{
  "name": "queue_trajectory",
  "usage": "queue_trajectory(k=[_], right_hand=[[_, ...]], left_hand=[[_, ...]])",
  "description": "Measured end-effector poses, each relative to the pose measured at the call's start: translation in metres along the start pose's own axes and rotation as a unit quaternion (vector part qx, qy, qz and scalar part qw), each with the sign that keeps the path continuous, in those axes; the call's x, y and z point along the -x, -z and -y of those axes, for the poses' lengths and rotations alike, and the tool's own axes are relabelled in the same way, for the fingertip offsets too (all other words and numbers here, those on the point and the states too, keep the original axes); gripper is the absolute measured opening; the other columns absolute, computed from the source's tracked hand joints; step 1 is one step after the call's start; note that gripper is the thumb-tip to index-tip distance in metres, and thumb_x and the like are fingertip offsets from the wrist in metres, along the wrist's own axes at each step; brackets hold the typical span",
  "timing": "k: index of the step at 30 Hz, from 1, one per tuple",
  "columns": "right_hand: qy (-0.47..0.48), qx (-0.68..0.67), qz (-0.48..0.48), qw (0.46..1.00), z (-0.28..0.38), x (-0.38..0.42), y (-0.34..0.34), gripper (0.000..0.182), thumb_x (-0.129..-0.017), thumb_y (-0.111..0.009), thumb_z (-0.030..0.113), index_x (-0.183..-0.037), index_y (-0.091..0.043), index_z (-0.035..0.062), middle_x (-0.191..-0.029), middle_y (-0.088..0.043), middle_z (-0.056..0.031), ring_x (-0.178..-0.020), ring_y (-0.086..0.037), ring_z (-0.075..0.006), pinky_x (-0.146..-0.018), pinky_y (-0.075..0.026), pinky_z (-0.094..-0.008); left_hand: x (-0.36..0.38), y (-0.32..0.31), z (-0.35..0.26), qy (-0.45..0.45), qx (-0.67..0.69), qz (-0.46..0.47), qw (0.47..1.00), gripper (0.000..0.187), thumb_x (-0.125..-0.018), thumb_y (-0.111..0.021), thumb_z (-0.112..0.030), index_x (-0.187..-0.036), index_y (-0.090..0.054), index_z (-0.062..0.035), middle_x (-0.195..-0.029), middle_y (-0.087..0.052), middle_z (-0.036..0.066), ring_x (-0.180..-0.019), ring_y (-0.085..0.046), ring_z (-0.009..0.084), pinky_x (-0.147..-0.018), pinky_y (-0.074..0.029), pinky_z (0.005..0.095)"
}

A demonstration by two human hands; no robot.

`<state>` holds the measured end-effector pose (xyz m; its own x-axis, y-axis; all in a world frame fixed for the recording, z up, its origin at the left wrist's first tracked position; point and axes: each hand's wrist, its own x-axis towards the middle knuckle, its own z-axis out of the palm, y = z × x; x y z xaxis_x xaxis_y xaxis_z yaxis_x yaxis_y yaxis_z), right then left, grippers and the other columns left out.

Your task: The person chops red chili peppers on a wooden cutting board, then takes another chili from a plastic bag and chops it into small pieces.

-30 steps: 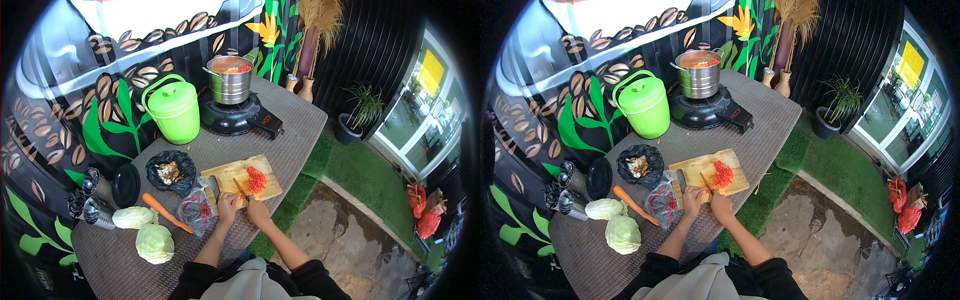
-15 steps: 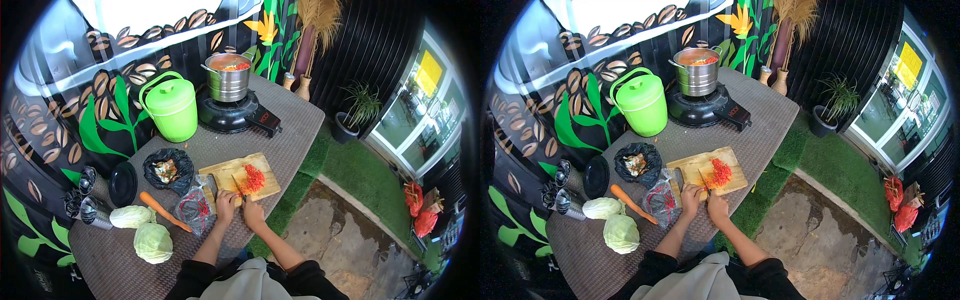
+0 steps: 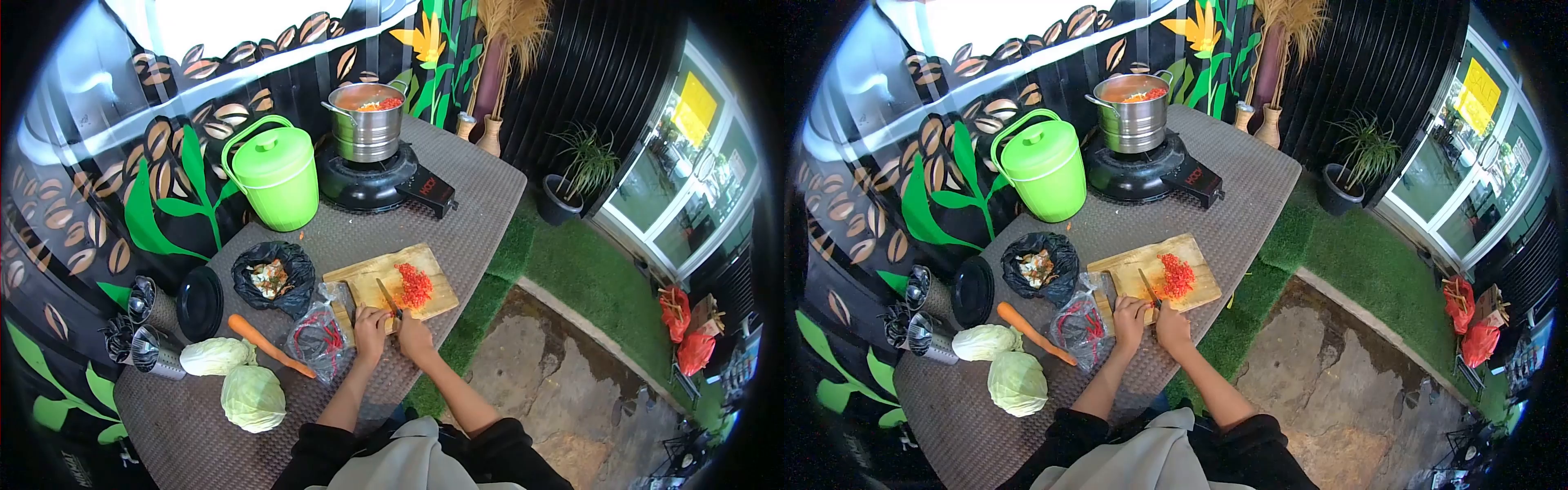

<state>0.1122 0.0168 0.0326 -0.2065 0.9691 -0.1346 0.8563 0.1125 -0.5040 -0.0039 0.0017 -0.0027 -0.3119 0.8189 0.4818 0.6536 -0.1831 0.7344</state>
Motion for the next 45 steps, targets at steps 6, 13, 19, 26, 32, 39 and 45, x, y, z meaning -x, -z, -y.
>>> queue_trajectory(k=[6,13,19,26,32,39,45], right_hand=[[-0.047,0.009,0.022,0.999,0.008,0.015,-0.005,0.029,-0.095,-0.042,0.026,-0.104,-0.045,-0.0007,-0.087,-0.062,-0.0294,-0.084,-0.062,-0.0458,-0.073,-0.05,-0.0522],[0.03,0.02,-0.001,0.999,-0.003,-0.004,0.006,0.029,-0.095,-0.044,0.028,-0.099,-0.045,-0.0011,-0.079,-0.064,-0.0257,-0.076,-0.065,-0.0421,-0.067,-0.052,-0.0488],[-0.033,0.018,0.005,0.999,0.0,0.013,-0.012,0.031,-0.095,-0.044,0.029,-0.103,-0.046,-0.0012,-0.082,-0.063,-0.0281,-0.083,-0.062,-0.0448,-0.074,-0.05,-0.0521],[0.032,0.009,0.022,0.999,-0.01,-0.008,0.006,0.033,-0.094,-0.046,0.032,-0.1,-0.046,-0.0005,-0.085,-0.062,-0.031,-0.078,-0.063,-0.0445,-0.066,-0.052,-0.0511],[-0.015,0.013,-0.008,1.0,-0.002,0.009,-0.018,0.035,-0.094,-0.046,0.033,-0.101,-0.045,-0.0009,-0.085,-0.062,-0.0299,-0.08,-0.064,-0.0429,-0.069,-0.051,-0.0519],[0.048,0.05,0.001,0.998,0.0,0.001,0.009,0.02,-0.092,-0.043,0.018,-0.1,-0.043,-0.0009,-0.079,-0.064,-0.0263,-0.073,-0.066,-0.0397,-0.061,-0.053,-0.0484],[0.015,0.017,-0.022,0.999,-0.004,0.002,-0.02,0.03,-0.093,-0.046,0.028,-0.099,-0.046,-0.0008,-0.079,-0.063,-0.0272,-0.075,-0.064,-0.0439,-0.065,-0.053,-0.0505]], left_hand=[[0.0,-0.004,0.002,-0.001,0.005,-0.014,1.0,0.009,-0.077,-0.066,-0.006,-0.082,-0.071,-0.0008,-0.078,-0.061,0.014,-0.083,-0.056,0.0329,-0.102,-0.037,0.0445],[0.0,0.0,-0.001,-0.007,-0.012,0.0,1.0,0.01,-0.077,-0.063,-0.003,-0.082,-0.071,-0.0007,-0.079,-0.062,0.014,-0.085,-0.056,0.0323,-0.102,-0.037,0.0448],[0.0,-0.001,0.002,-0.008,0.013,-0.018,1.0,0.009,-0.076,-0.063,-0.002,-0.081,-0.07,-0.0007,-0.078,-0.064,0.015,-0.084,-0.057,0.0319,-0.101,-0.038,0.0441],[-0.002,0.006,-0.003,0.015,0.007,-0.011,1.0,0.006,-0.075,-0.067,-0.004,-0.078,-0.069,0.0002,-0.078,-0.063,0.015,-0.082,-0.056,0.0332,-0.096,-0.042,0.0423],[-0.001,0.005,-0.001,-0.02,-0.007,-0.014,1.0,0.006,-0.076,-0.066,-0.004,-0.079,-0.069,0.0,-0.08,-0.062,0.015,-0.083,-0.055,0.0337,-0.093,-0.043,0.0419],[0.0,0.004,-0.001,-0.015,-0.008,-0.001,1.0,0.008,-0.078,-0.064,-0.003,-0.083,-0.07,-0.0005,-0.08,-0.062,0.014,-0.084,-0.055,0.0339,-0.094,-0.042,0.0426],[-0.002,0.002,0.0,-0.019,-0.016,-0.001,1.0,0.008,-0.078,-0.064,-0.004,-0.083,-0.07,-0.0007,-0.079,-0.062,0.014,-0.085,-0.055,0.0334,-0.094,-0.042,0.0424]])
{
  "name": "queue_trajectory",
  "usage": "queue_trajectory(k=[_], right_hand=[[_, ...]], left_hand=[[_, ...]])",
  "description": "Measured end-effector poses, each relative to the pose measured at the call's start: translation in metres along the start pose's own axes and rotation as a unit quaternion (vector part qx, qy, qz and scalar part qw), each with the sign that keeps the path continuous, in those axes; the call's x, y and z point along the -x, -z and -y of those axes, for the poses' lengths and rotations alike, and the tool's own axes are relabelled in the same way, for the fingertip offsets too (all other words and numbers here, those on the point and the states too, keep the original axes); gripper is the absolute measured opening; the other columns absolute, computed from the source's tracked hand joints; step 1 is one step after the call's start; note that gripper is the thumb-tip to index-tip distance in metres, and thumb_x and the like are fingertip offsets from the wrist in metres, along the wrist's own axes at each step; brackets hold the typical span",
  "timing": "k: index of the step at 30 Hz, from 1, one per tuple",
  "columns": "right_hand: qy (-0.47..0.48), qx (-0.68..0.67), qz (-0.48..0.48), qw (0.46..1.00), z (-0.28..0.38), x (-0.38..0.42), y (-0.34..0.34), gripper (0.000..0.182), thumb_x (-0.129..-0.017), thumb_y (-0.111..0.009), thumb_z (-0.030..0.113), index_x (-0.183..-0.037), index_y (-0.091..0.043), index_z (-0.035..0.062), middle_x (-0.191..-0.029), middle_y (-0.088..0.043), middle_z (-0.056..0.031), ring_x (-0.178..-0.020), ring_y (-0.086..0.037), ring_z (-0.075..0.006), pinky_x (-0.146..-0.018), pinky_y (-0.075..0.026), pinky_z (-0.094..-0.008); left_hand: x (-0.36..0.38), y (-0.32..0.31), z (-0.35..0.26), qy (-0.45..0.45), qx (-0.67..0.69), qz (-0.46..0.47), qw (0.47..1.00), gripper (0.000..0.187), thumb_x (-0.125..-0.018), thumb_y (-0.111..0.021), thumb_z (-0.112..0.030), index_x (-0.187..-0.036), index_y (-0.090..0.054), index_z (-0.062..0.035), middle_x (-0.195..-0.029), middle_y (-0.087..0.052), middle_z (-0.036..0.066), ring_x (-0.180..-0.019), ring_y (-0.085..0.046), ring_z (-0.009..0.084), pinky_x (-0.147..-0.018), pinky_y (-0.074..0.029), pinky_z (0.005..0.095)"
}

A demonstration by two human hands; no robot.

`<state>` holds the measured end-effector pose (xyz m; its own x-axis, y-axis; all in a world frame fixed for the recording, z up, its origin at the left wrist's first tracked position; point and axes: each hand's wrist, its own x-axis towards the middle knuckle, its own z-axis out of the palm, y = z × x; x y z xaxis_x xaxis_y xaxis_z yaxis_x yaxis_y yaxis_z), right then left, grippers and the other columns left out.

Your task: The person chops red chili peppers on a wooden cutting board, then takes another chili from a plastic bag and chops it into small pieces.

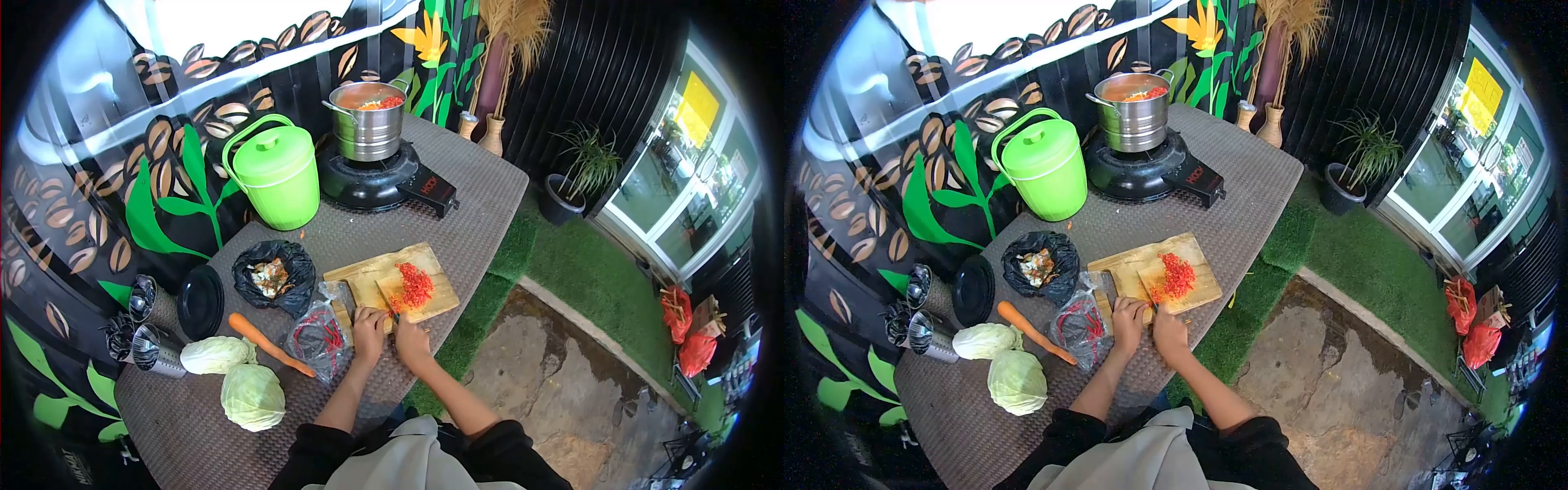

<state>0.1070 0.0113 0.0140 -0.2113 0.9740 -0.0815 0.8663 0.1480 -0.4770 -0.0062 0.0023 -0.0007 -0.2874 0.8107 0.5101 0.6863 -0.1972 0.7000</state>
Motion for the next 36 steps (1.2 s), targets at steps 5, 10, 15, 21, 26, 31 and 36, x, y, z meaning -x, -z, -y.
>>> queue_trajectory(k=[5,10,15,21,26,31,36], right_hand=[[0.035,0.03,0.029,0.999,-0.002,-0.009,0.023,0.017,-0.09,-0.046,0.015,-0.098,-0.044,0.0007,-0.08,-0.065,-0.0246,-0.076,-0.066,-0.04,-0.067,-0.054,-0.048],[-0.031,0.011,0.022,0.999,0.004,0.008,0.01,0.028,-0.093,-0.046,0.026,-0.101,-0.045,-0.0009,-0.081,-0.063,-0.0274,-0.079,-0.064,-0.0439,-0.07,-0.052,-0.0494],[0.018,0.033,0.029,0.999,-0.003,-0.006,0.018,0.026,-0.094,-0.044,0.024,-0.101,-0.044,-0.0008,-0.082,-0.064,-0.0265,-0.077,-0.066,-0.0405,-0.068,-0.053,-0.048],[-0.032,0.015,0.035,0.999,0.003,0.006,0.007,0.029,-0.094,-0.046,0.027,-0.099,-0.044,-0.0014,-0.082,-0.063,-0.0275,-0.079,-0.064,-0.0445,-0.069,-0.051,-0.0518],[0.004,0.022,0.029,0.999,-0.001,0.0,0.015,0.025,-0.092,-0.046,0.024,-0.099,-0.044,-0.0003,-0.08,-0.064,-0.0263,-0.077,-0.065,-0.0421,-0.068,-0.052,-0.05],[0.015,0.037,0.054,0.998,-0.001,0.004,0.029,0.025,-0.094,-0.044,0.026,-0.099,-0.044,0.0009,-0.081,-0.065,-0.0255,-0.078,-0.066,-0.0402,-0.069,-0.053,-0.0488],[-0.035,-0.023,0.041,0.998,0.004,0.004,0.012,0.034,-0.094,-0.046,0.031,-0.102,-0.045,-0.0017,-0.085,-0.063,-0.0272,-0.082,-0.064,-0.0435,-0.071,-0.051,-0.0509]], left_hand=[[0.0,0.006,-0.003,-0.011,-0.009,0.022,1.0,0.008,-0.078,-0.066,-0.005,-0.083,-0.07,-0.0006,-0.08,-0.062,0.013,-0.085,-0.055,0.0329,-0.093,-0.044,0.0415],[0.001,0.004,-0.003,0.002,-0.007,0.009,1.0,0.009,-0.075,-0.067,-0.005,-0.081,-0.071,0.0001,-0.081,-0.061,0.014,-0.083,-0.055,0.0328,-0.088,-0.046,0.0417],[0.0,0.007,-0.006,0.006,0.011,0.011,1.0,0.026,-0.073,-0.064,-0.002,-0.099,-0.066,0.0002,-0.081,-0.06,0.014,-0.083,-0.057,0.0307,-0.083,-0.047,0.0399],[0.0,0.005,0.0,0.042,0.027,0.021,0.999,0.038,-0.072,-0.062,0.0,-0.11,-0.059,-0.0005,-0.08,-0.059,0.013,-0.082,-0.058,0.0274,-0.076,-0.048,0.0368],[0.0,0.005,0.0,0.041,0.037,0.014,0.998,0.035,-0.072,-0.062,0.001,-0.107,-0.06,-0.0003,-0.08,-0.06,0.012,-0.08,-0.058,0.0262,-0.076,-0.048,0.0354],[0.001,0.002,0.004,0.026,0.027,0.013,0.999,0.036,-0.072,-0.064,0.003,-0.107,-0.061,-0.0014,-0.079,-0.06,0.009,-0.079,-0.057,0.023,-0.075,-0.048,0.0331],[-0.001,0.001,0.007,0.005,0.01,0.01,1.0,0.033,-0.072,-0.063,0.002,-0.105,-0.061,-0.0012,-0.08,-0.06,0.01,-0.08,-0.057,0.0249,-0.077,-0.047,0.0349]])
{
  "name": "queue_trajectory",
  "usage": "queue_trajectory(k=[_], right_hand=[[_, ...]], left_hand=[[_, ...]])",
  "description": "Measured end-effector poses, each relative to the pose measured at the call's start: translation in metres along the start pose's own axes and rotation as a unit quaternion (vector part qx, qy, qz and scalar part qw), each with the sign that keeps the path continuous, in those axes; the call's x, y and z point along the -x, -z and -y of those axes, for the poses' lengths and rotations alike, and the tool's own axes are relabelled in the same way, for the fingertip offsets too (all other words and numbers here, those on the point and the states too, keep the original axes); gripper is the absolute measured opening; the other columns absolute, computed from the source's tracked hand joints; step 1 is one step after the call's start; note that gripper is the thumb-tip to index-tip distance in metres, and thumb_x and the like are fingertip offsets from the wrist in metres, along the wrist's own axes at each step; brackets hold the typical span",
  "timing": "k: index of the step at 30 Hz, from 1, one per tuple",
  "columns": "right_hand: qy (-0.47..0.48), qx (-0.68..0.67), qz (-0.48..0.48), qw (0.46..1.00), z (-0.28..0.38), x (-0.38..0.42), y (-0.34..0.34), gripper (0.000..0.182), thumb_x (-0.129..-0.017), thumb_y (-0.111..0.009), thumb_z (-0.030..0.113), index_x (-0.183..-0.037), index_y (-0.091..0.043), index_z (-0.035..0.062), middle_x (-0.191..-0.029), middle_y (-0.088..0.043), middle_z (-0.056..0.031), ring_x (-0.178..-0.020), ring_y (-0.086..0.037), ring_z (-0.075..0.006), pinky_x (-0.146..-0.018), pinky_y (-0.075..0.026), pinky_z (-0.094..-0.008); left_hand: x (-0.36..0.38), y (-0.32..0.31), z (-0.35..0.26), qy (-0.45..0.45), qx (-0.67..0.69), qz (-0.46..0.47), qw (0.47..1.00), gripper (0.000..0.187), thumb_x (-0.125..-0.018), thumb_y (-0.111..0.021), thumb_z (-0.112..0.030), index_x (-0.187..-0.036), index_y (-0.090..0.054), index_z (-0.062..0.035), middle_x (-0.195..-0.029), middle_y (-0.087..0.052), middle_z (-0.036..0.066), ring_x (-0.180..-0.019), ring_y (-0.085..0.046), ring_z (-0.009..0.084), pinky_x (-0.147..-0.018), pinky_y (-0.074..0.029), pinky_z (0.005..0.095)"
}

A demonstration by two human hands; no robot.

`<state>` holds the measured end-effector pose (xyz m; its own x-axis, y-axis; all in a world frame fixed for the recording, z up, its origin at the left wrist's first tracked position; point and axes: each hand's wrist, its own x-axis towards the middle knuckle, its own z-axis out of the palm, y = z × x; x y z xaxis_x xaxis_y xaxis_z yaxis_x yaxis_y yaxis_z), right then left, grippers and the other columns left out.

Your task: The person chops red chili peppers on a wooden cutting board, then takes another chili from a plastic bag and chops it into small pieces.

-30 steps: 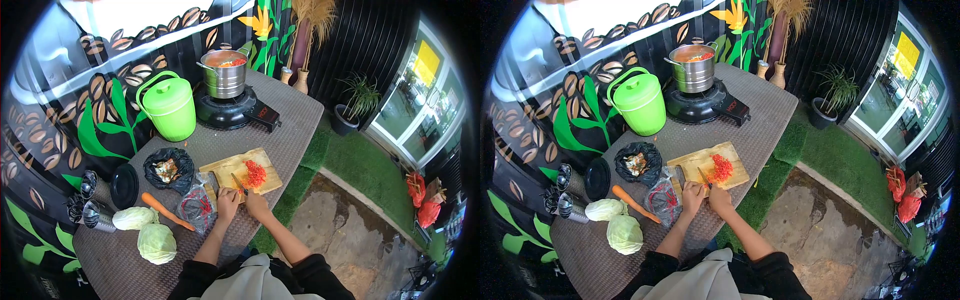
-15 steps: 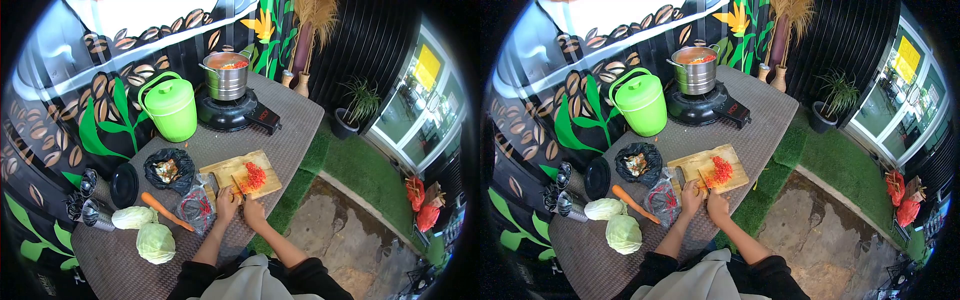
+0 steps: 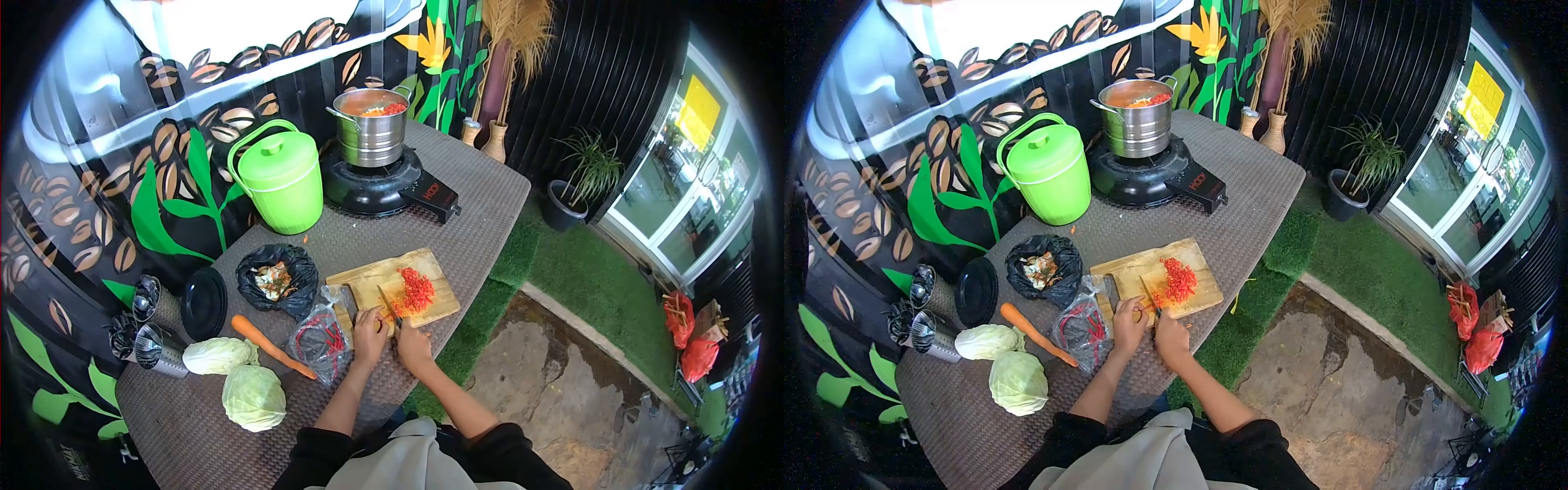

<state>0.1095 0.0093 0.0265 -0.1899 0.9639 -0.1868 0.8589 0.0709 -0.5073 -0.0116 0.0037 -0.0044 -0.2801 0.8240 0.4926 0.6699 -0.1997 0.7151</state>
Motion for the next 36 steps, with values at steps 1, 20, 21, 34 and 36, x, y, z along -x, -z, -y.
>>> queue_trajectory(k=[1,20,21,34,36], right_hand=[[-0.002,-0.001,0.003,1.0,-0.001,-0.002,0.0,0.034,-0.094,-0.046,0.031,-0.102,-0.045,-0.0017,-0.085,-0.063,-0.0272,-0.082,-0.064,-0.0435,-0.071,-0.051,-0.0509],[0.019,0.018,-0.012,1.0,-0.008,0.008,-0.001,0.033,-0.094,-0.047,0.031,-0.103,-0.045,0.0,-0.083,-0.063,-0.029,-0.08,-0.063,-0.0437,-0.07,-0.05,-0.0529],[0.003,0.003,-0.009,1.0,-0.008,0.01,-0.003,0.033,-0.094,-0.046,0.031,-0.104,-0.045,-0.0003,-0.084,-0.063,-0.0288,-0.081,-0.063,-0.0436,-0.071,-0.05,-0.0528],[0.054,0.054,0.043,0.996,-0.006,-0.015,0.017,0.036,-0.094,-0.046,0.033,-0.102,-0.046,-0.0018,-0.085,-0.063,-0.028,-0.079,-0.064,-0.0431,-0.069,-0.051,-0.0517],[0.035,0.019,-0.036,0.999,-0.004,0.0,0.004,0.035,-0.094,-0.047,0.033,-0.102,-0.045,-0.0007,-0.085,-0.064,-0.0272,-0.077,-0.064,-0.0433,-0.068,-0.051,-0.0518]], left_hand=[[0.002,0.001,0.0,-0.008,-0.011,0.005,1.0,0.032,-0.073,-0.063,0.002,-0.104,-0.061,-0.0011,-0.08,-0.061,0.01,-0.08,-0.057,0.0257,-0.078,-0.047,0.0361],[0.003,0.001,-0.007,0.036,0.026,-0.016,0.999,0.008,-0.071,-0.065,0.0,-0.079,-0.064,-0.0003,-0.079,-0.064,0.015,-0.083,-0.058,0.0325,-0.095,-0.043,0.0415],[0.003,0.001,-0.008,0.03,0.021,-0.023,0.999,0.008,-0.071,-0.065,0.0,-0.079,-0.064,-0.0002,-0.077,-0.063,0.015,-0.08,-0.058,0.0324,-0.097,-0.043,0.0417],[0.007,-0.007,-0.004,0.045,0.044,-0.08,0.995,0.013,-0.07,-0.067,-0.001,-0.082,-0.065,0.0018,-0.074,-0.061,0.013,-0.069,-0.058,0.0252,-0.101,-0.042,0.0392],[0.007,-0.006,-0.006,0.069,0.052,-0.079,0.993,0.013,-0.069,-0.068,-0.001,-0.082,-0.065,0.0017,-0.075,-0.061,0.013,-0.068,-0.058,0.0243,-0.101,-0.042,0.0388]])
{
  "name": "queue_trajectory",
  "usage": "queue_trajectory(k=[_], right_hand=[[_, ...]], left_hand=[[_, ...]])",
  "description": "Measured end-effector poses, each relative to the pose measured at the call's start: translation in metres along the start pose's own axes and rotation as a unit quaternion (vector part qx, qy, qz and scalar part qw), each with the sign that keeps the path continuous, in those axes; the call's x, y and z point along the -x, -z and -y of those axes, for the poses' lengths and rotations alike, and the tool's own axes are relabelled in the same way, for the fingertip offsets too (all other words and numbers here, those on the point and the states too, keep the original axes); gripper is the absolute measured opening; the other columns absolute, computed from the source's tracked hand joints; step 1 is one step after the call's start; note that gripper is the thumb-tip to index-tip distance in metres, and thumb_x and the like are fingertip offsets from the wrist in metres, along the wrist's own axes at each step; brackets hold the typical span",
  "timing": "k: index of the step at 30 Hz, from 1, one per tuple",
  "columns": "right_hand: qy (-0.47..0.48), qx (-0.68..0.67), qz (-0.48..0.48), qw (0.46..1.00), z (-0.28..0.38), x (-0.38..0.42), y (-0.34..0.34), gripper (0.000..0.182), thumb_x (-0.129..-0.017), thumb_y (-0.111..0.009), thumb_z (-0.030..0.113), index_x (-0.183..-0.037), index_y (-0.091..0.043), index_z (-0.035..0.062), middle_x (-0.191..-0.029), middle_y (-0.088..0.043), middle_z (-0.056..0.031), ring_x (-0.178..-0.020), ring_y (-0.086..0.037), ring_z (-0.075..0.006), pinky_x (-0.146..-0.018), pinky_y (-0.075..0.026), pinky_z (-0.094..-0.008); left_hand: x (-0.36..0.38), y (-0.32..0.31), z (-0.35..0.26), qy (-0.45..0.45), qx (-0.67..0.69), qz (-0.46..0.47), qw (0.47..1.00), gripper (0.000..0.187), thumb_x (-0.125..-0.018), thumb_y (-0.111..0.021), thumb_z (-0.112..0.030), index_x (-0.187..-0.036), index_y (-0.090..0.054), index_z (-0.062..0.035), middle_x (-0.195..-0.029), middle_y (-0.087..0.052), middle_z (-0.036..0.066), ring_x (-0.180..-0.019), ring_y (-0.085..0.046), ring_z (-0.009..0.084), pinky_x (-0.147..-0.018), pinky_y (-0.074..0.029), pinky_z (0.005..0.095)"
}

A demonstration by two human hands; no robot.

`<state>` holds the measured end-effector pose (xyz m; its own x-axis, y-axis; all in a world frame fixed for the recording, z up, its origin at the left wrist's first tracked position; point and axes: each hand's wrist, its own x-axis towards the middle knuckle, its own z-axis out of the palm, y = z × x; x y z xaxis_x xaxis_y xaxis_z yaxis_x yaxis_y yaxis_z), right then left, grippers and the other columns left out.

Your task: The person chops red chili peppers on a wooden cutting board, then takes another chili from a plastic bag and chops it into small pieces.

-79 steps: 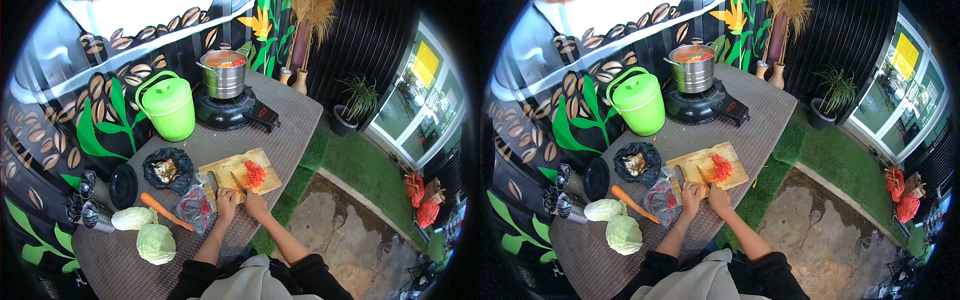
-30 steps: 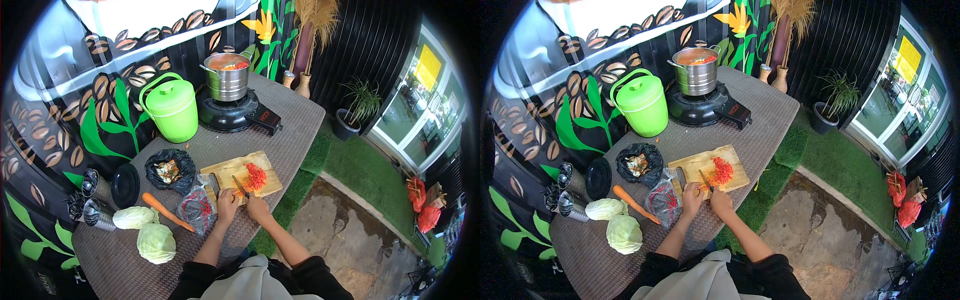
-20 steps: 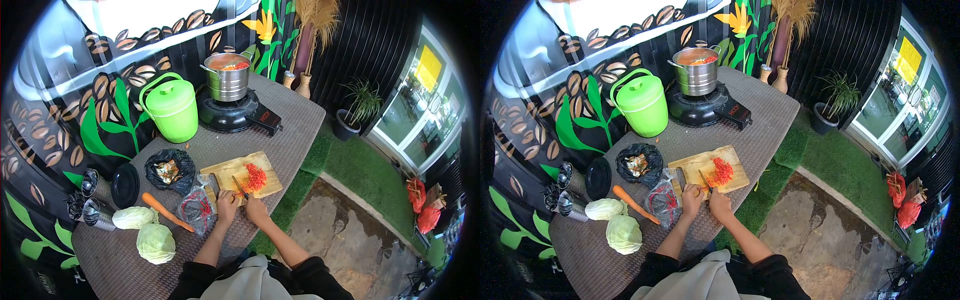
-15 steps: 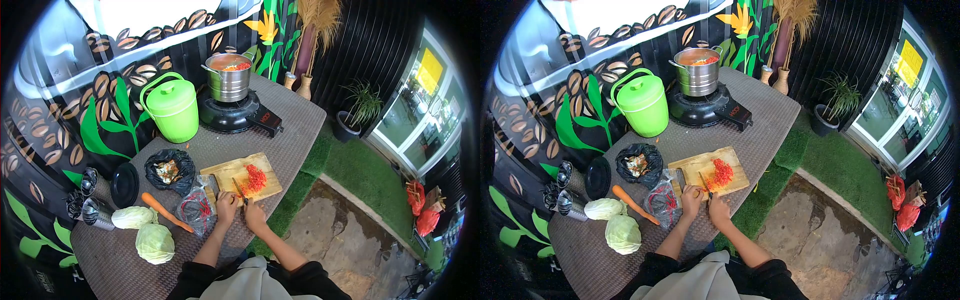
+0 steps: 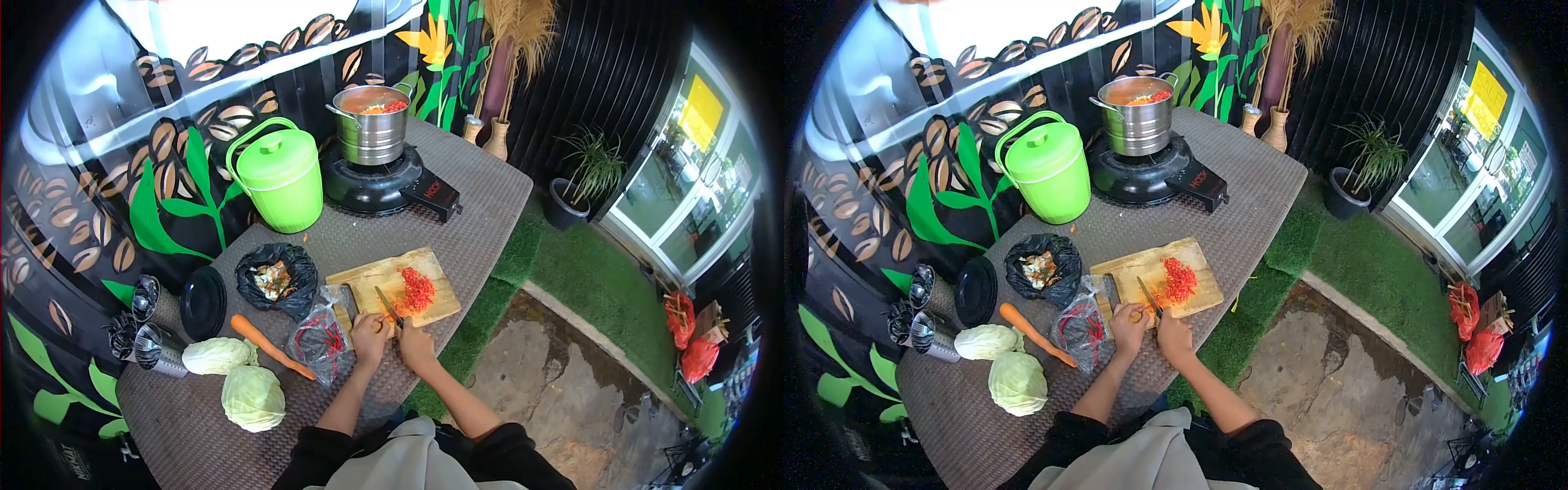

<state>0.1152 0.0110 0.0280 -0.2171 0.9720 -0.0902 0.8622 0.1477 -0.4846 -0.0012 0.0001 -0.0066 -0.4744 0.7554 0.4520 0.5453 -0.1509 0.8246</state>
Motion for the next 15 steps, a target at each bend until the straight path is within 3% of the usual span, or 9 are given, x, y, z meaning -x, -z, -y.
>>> queue_trajectory(k=[8,13,15], right_hand=[[0.034,0.04,0.03,0.998,-0.007,-0.015,0.002,0.031,-0.094,-0.047,0.032,-0.1,-0.043,0.0016,-0.078,-0.064,-0.0242,-0.075,-0.065,-0.0415,-0.066,-0.052,-0.0512],[0.03,0.049,-0.024,0.998,-0.007,0.003,-0.019,0.029,-0.094,-0.046,0.031,-0.099,-0.046,0.0022,-0.074,-0.064,-0.0224,-0.07,-0.065,-0.0406,-0.06,-0.052,-0.05],[0.027,0.039,-0.019,0.999,-0.006,-0.002,-0.018,0.029,-0.094,-0.046,0.03,-0.099,-0.046,0.0018,-0.074,-0.064,-0.0227,-0.07,-0.065,-0.0405,-0.06,-0.052,-0.0501]], left_hand=[[0.001,-0.001,0.0,0.018,0.001,-0.003,1.0,0.015,-0.069,-0.069,-0.002,-0.083,-0.065,0.0008,-0.076,-0.061,0.012,-0.067,-0.057,0.0228,-0.094,-0.046,0.0359],[0.001,0.001,-0.003,0.052,0.005,0.009,0.999,0.015,-0.069,-0.069,-0.002,-0.083,-0.066,0.0002,-0.075,-0.061,0.011,-0.069,-0.057,0.0235,-0.092,-0.047,0.0366],[-0.001,0.001,-0.003,0.026,-0.019,0.012,0.999,0.014,-0.069,-0.069,-0.002,-0.082,-0.066,0.0001,-0.076,-0.062,0.012,-0.072,-0.058,0.0254,-0.091,-0.047,0.0376]])
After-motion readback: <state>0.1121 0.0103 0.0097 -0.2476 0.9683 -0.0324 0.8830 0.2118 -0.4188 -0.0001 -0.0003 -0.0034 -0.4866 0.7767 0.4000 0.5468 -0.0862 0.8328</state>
